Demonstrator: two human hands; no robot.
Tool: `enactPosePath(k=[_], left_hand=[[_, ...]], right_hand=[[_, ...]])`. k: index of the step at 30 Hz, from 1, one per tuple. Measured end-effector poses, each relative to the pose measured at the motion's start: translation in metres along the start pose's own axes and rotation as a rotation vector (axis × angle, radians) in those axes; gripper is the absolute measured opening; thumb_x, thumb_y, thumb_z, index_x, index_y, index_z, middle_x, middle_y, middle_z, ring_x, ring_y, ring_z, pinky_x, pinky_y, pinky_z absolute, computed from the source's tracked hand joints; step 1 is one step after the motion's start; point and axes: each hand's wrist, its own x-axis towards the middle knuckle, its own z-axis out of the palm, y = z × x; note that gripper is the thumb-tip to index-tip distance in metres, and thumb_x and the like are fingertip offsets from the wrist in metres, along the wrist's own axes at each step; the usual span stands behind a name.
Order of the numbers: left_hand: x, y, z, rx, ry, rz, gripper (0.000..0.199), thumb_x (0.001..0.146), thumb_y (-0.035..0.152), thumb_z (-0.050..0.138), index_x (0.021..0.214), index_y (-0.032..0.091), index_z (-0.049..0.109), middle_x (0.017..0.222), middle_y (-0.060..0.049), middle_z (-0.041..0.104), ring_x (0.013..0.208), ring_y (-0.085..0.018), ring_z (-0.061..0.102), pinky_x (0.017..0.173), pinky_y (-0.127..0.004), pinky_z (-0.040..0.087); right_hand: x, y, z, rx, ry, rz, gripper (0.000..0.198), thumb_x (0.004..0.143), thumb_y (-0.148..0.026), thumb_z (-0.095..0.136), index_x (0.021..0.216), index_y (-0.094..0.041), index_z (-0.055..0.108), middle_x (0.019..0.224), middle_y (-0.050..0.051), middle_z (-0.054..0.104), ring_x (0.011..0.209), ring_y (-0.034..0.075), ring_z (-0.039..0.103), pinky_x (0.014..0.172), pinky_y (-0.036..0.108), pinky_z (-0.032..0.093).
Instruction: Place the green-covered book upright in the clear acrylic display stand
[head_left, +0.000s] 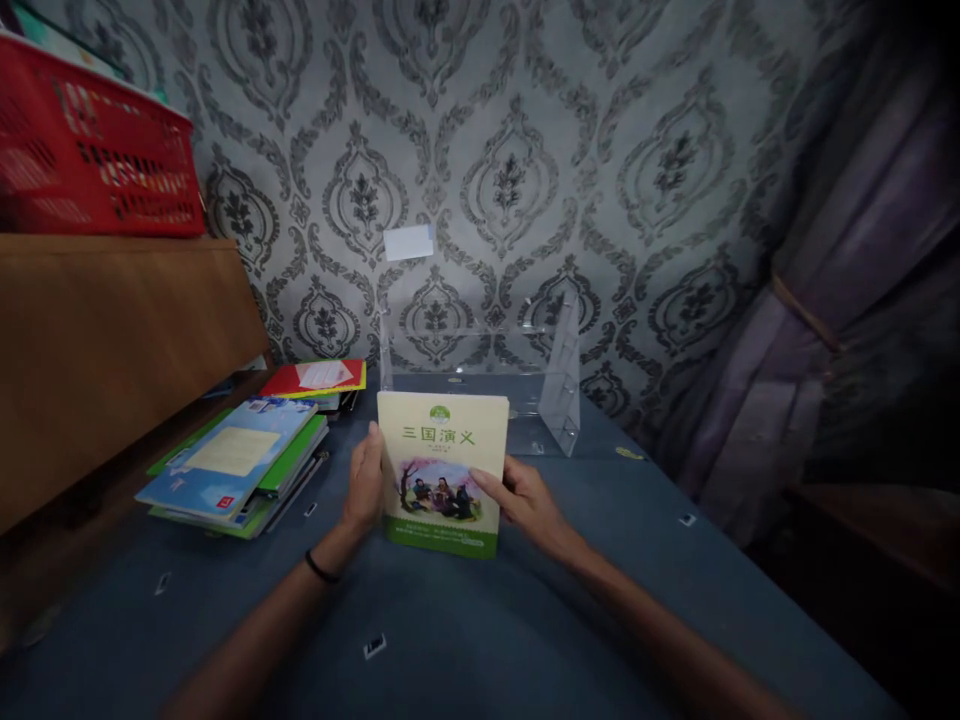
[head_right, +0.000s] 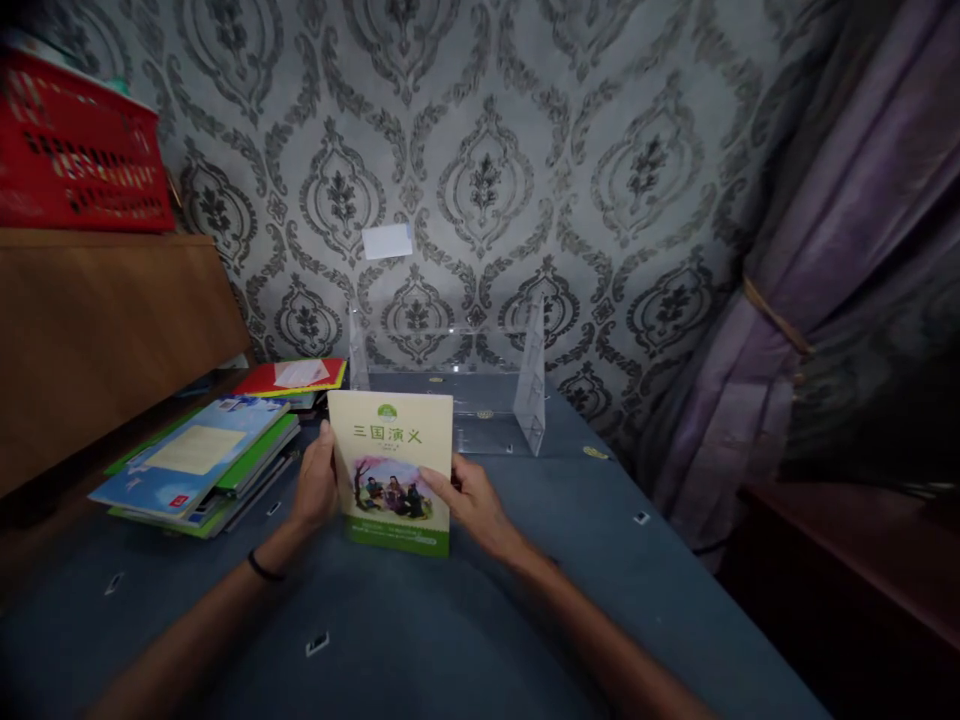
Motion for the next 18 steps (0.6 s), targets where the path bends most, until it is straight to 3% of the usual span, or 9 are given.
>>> enactPosePath(k=[4,7,13,18], left_hand=[[0.005,-0.015,0.0,-0.041,-0.054,-0.051,0.07,0.08,0.079,0.06,0.094,0.012,0.074,0.087,-0.011,0.078,0.084,-0.026,0.074,0.077,-0.036,0.059],[0.001,-0.026,-0.003,0.031,-0.099,-0.046,0.065,0.079,0.073,0.067,0.099,0.012,0.074,0.098,-0.011,0.079,0.092,-0.027,0.074,0.084,-0.037,0.059],[-0.009,-0.045,-0.01,0.133,-0.166,-0.071,0.06,0.079,0.062,0.073,0.113,0.013,0.071,0.11,-0.012,0.078,0.103,-0.028,0.072,0.095,-0.038,0.056],[-0.011,-0.044,-0.012,0.191,-0.124,-0.086,0.06,0.087,0.068,0.06,0.11,0.014,0.073,0.107,-0.01,0.077,0.1,-0.026,0.071,0.092,-0.035,0.056]], right_hand=[[-0.001,0.015,0.0,-0.021,-0.006,-0.007,0.049,0.088,-0.06,0.065,0.114,-0.019,0.071,0.102,0.009,0.076,0.091,0.026,0.069,0.079,0.039,0.059],[-0.01,0.031,0.004,0.005,-0.028,0.065,0.05,0.087,-0.059,0.067,0.119,-0.02,0.069,0.11,0.008,0.076,0.101,0.028,0.07,0.089,0.044,0.058],[-0.024,0.045,0.005,0.075,-0.103,0.211,0.049,0.087,-0.056,0.069,0.12,-0.02,0.068,0.113,0.008,0.075,0.108,0.03,0.069,0.092,0.046,0.058],[-0.024,0.045,0.003,0.056,-0.1,0.213,0.047,0.087,-0.056,0.069,0.118,-0.02,0.07,0.108,0.007,0.075,0.101,0.028,0.069,0.089,0.043,0.058]])
